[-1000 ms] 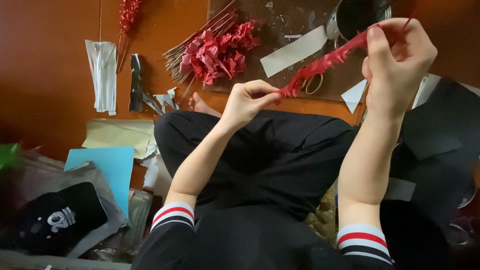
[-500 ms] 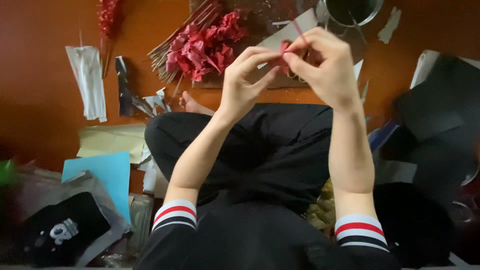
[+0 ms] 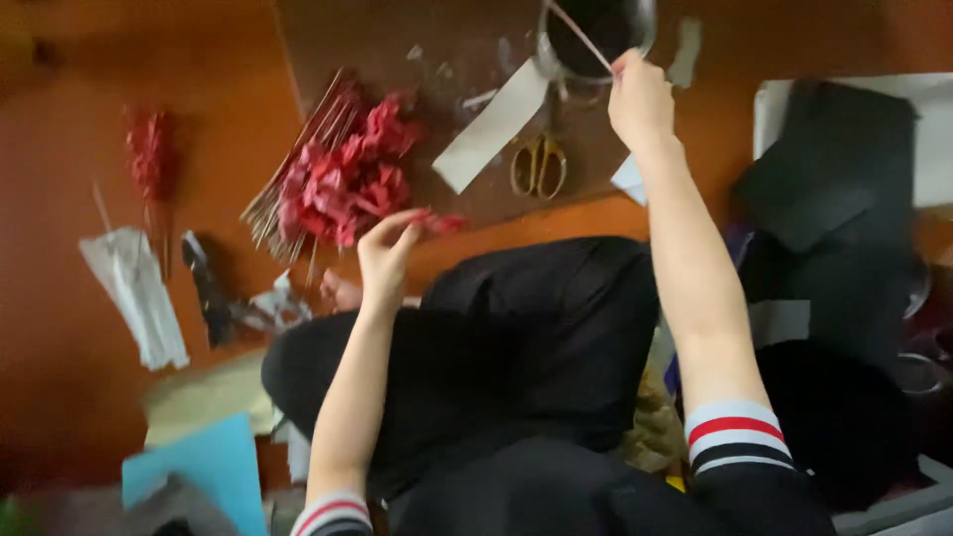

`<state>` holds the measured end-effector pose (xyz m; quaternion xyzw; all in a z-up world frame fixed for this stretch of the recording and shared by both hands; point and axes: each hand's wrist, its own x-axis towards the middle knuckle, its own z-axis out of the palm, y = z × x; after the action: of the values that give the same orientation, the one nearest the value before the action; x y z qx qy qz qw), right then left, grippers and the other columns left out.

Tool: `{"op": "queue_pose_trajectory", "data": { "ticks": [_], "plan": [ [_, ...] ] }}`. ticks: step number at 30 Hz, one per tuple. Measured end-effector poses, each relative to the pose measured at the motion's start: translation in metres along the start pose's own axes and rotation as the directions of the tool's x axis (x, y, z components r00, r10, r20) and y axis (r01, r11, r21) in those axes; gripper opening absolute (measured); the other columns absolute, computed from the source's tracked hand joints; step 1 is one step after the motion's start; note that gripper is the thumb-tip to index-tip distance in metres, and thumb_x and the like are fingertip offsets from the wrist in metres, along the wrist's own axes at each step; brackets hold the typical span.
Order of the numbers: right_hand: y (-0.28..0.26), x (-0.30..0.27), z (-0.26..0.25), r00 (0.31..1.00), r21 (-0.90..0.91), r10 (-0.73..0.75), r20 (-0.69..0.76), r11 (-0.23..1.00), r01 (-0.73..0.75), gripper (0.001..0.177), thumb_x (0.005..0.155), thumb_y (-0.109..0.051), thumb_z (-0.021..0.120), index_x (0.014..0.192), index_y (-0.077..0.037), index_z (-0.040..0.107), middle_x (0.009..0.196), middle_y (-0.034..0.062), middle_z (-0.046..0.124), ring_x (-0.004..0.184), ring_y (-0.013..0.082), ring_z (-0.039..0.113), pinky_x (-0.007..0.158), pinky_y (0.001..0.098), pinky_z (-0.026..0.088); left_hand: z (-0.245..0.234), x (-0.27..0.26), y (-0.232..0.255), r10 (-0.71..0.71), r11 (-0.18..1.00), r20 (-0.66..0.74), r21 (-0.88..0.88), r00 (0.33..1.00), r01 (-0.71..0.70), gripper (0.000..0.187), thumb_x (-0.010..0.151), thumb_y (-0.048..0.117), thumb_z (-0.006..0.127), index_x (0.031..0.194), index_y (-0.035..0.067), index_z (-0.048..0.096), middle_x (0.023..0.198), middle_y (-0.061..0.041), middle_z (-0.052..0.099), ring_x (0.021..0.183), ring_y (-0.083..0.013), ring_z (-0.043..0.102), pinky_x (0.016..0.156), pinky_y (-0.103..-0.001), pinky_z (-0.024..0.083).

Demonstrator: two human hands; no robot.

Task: Wrapping red paper strips around thin sticks to create artificial flowers

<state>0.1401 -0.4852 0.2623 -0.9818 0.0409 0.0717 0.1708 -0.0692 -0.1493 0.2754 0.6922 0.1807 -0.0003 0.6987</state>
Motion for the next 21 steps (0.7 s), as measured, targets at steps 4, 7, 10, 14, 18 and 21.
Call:
{"op": "queue_pose_trajectory", "data": {
  "ticks": [4,7,10,14,18,21],
  "plan": [
    [0.006,0.048,0.014,0.992,-0.277,0.104,0.075,0.958,-0.080,0.023,0.089,0.005,0.048,0.103,-0.003,0.064,0.101,0.0277,0.061,0.088,0.0507,0.062,0.070,0.0584,0.052,0.007,0.010,-0.025,-0.091,0.984,-0.002,-0.154,0.996,0.090,0.014,0.087,0.012,0.066,0.097,0.004,0.071,0.091,-0.007,0.073,0.079,-0.0119,0.065,0.070,-0.023,0.053],
    [0.003,0.068,0.035,0.991,-0.322,0.086,0.103,0.946,-0.049,0.010,0.086,0.010,0.056,0.090,0.003,0.064,0.091,0.0269,0.062,0.080,0.0463,0.063,0.064,0.0545,0.054,0.011,0.014,-0.030,-0.149,0.982,-0.027,-0.122,0.988,0.145,0.006,0.086,0.016,0.069,0.084,0.011,0.067,0.079,0.003,0.065,0.074,-0.0065,0.056,0.071,-0.021,0.044],
    [-0.011,0.069,0.036,0.989,-0.334,0.049,0.141,0.943,0.001,0.016,0.084,0.015,0.052,0.086,0.002,0.062,0.084,0.0232,0.065,0.074,0.0448,0.065,0.059,0.0532,0.056,0.014,0.016,-0.026,-0.095,0.960,0.033,-0.261,0.995,0.100,0.012,0.091,0.015,0.066,0.084,0.006,0.069,0.090,-0.011,0.074,0.082,-0.0120,0.066,0.075,-0.023,0.052],
    [-0.011,0.052,0.032,0.984,-0.253,0.052,0.168,0.967,-0.008,0.014,0.093,0.004,0.048,0.092,0.005,0.061,0.087,0.0258,0.064,0.077,0.0446,0.063,0.063,0.0540,0.054,0.016,0.016,-0.007,-0.199,0.973,-0.011,-0.121,0.980,0.196,0.012,0.089,0.014,0.070,0.097,0.005,0.071,0.090,-0.002,0.070,0.081,-0.0078,0.062,0.077,-0.021,0.051],
    [-0.008,0.026,0.019,0.959,-0.080,0.022,0.282,0.997,0.001,0.028,0.097,-0.008,0.042,0.106,-0.002,0.068,0.100,0.0277,0.063,0.087,0.0465,0.061,0.071,0.0554,0.052,0.020,0.011,0.006,-0.200,0.970,0.015,-0.136,0.980,0.200,0.013,0.089,0.011,0.066,0.098,0.004,0.072,0.094,-0.010,0.075,0.085,-0.0134,0.070,0.078,-0.023,0.056],
    [-0.015,-0.002,-0.003,0.978,0.193,0.026,0.205,0.979,-0.067,0.022,0.089,-0.016,0.061,0.107,-0.006,0.069,0.087,0.0126,0.067,0.063,0.0226,0.056,0.063,0.0395,0.044,0.018,0.013,-0.013,-0.223,0.972,-0.033,-0.082,0.974,0.220,0.010,0.084,0.010,0.066,0.091,0.008,0.072,0.087,-0.004,0.073,0.080,-0.0087,0.065,0.077,-0.021,0.050]
  ]
}}
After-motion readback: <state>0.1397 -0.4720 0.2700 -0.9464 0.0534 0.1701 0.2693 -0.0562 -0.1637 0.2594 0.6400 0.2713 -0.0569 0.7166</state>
